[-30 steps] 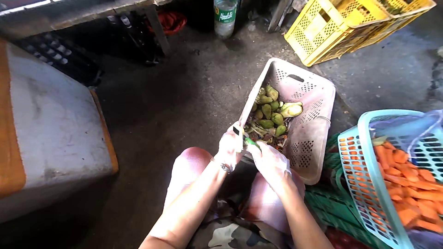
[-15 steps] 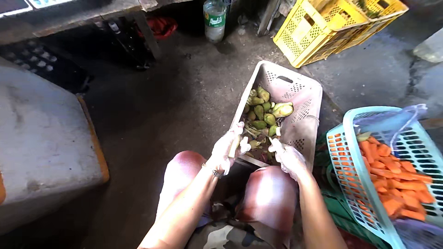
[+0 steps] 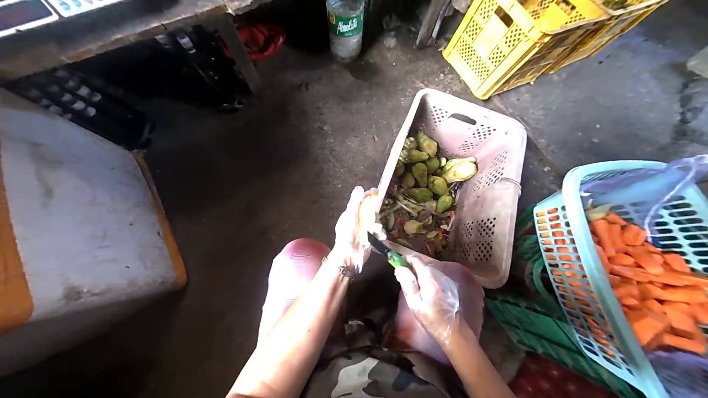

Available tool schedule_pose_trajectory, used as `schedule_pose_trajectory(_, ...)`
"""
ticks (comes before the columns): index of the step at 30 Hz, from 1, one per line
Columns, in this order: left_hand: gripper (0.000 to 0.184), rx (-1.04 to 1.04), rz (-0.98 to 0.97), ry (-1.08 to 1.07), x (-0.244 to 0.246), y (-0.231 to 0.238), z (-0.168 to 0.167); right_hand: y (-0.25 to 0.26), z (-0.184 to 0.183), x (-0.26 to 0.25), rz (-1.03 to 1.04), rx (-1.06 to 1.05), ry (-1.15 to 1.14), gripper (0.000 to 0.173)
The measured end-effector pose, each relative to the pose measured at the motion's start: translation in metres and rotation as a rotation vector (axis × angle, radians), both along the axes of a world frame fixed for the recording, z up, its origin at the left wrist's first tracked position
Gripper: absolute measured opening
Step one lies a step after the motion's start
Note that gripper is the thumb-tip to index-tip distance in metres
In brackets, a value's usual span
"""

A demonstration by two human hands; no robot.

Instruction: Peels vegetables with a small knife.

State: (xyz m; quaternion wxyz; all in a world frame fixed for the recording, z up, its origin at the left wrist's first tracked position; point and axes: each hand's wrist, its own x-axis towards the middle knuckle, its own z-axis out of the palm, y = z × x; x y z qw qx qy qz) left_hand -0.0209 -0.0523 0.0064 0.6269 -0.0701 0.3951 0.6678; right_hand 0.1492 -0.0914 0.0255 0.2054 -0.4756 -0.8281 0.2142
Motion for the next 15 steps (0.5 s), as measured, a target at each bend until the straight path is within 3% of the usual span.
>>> schedule_pose_trajectory(5, 0.038, -0.066, 0.038, -0.083, -0.003, 0.000, -0.002, -0.004, 0.001, -0.006, 0.025, 0.011, -0.098, 0.040)
schedule_pose_trajectory(9, 0.043, -0.067, 0.046, -0.147, -0.004, 0.000, -0.001, 0.000, 0.011, -0.009, 0.020, -0.140, -0.169, 0.041)
schedule_pose_trajectory(15, 0.040, -0.045, 0.055, -0.146, -0.005, 0.000, 0.000, 0.004, 0.011, -0.012, 0.011, -0.063, -0.184, 0.041)
